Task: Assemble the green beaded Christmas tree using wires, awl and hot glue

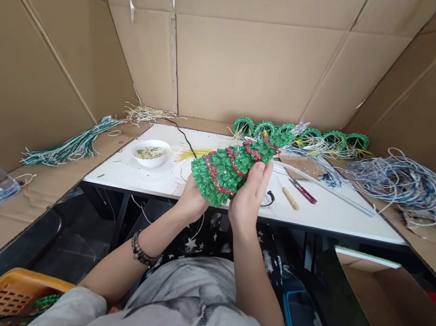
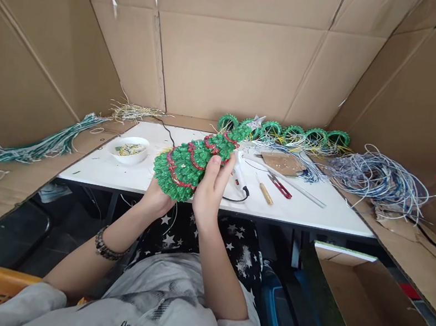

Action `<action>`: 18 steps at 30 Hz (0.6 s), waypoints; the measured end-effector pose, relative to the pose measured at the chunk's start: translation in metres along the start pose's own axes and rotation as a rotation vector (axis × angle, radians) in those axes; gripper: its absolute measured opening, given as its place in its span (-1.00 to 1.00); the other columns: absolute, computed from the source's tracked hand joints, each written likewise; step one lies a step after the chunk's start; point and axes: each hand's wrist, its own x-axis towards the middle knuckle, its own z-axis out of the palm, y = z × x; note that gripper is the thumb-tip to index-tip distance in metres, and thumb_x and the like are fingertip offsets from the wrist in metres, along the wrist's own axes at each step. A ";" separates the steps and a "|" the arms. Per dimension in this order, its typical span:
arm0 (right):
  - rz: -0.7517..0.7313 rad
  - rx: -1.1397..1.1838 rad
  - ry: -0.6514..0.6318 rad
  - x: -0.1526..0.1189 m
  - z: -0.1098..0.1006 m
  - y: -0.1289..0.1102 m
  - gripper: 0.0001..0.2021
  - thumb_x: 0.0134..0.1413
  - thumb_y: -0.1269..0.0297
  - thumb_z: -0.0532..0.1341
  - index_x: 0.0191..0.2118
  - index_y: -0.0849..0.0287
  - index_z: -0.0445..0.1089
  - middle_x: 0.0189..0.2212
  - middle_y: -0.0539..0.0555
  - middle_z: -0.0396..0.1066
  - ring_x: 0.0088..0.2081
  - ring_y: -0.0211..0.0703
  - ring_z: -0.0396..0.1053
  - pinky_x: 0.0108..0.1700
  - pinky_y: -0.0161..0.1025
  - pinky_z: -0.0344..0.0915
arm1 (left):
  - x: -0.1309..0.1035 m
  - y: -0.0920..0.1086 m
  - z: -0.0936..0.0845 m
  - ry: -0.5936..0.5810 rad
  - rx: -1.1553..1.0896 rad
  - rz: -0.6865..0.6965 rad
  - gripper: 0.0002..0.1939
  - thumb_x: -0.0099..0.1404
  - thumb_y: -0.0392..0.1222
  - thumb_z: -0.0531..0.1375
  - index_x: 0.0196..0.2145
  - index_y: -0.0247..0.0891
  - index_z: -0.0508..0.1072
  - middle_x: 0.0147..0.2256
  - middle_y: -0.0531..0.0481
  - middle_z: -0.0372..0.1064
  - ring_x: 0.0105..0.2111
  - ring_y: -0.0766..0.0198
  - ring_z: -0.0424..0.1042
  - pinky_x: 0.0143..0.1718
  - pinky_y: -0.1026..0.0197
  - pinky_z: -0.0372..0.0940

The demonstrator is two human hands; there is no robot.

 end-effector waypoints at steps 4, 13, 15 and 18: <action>0.137 0.098 0.059 -0.001 -0.001 -0.005 -0.20 0.20 -0.35 -0.11 0.40 0.02 -0.13 0.41 0.16 -0.02 0.44 0.00 -0.02 0.46 0.16 0.00 | 0.000 0.001 0.001 0.024 -0.025 -0.032 -0.57 0.00 -0.22 0.49 -0.13 -0.24 0.61 -0.02 -0.17 0.58 0.13 0.04 0.47 0.13 0.10 0.38; 0.103 0.098 0.064 -0.002 -0.002 -0.009 -0.11 0.11 -0.42 -0.06 0.38 0.10 -0.02 0.41 0.20 0.00 0.41 0.01 0.06 0.42 0.09 0.08 | 0.003 -0.003 -0.005 -0.022 0.035 0.017 -0.50 -0.04 0.05 0.50 -0.16 -0.22 0.63 -0.05 -0.15 0.60 0.16 -0.05 0.43 0.23 -0.04 0.31; 0.097 0.108 0.083 -0.002 -0.002 -0.009 -0.10 0.10 -0.43 -0.04 0.37 0.12 0.00 0.39 0.21 0.05 0.41 0.00 0.05 0.42 0.09 0.07 | 0.004 -0.005 -0.007 -0.049 0.048 0.032 -0.50 -0.02 0.04 0.50 -0.13 -0.20 0.63 -0.05 -0.14 0.60 0.16 -0.05 0.43 0.25 -0.07 0.29; 0.103 0.131 0.100 -0.002 -0.001 -0.009 -0.08 0.08 -0.44 -0.03 0.37 0.14 0.02 0.38 0.22 0.06 0.40 0.00 0.07 0.41 0.05 0.10 | 0.005 -0.006 -0.007 -0.059 0.050 0.031 -0.52 0.00 0.07 0.48 -0.15 -0.20 0.64 -0.05 -0.15 0.60 0.17 -0.06 0.43 0.26 -0.08 0.29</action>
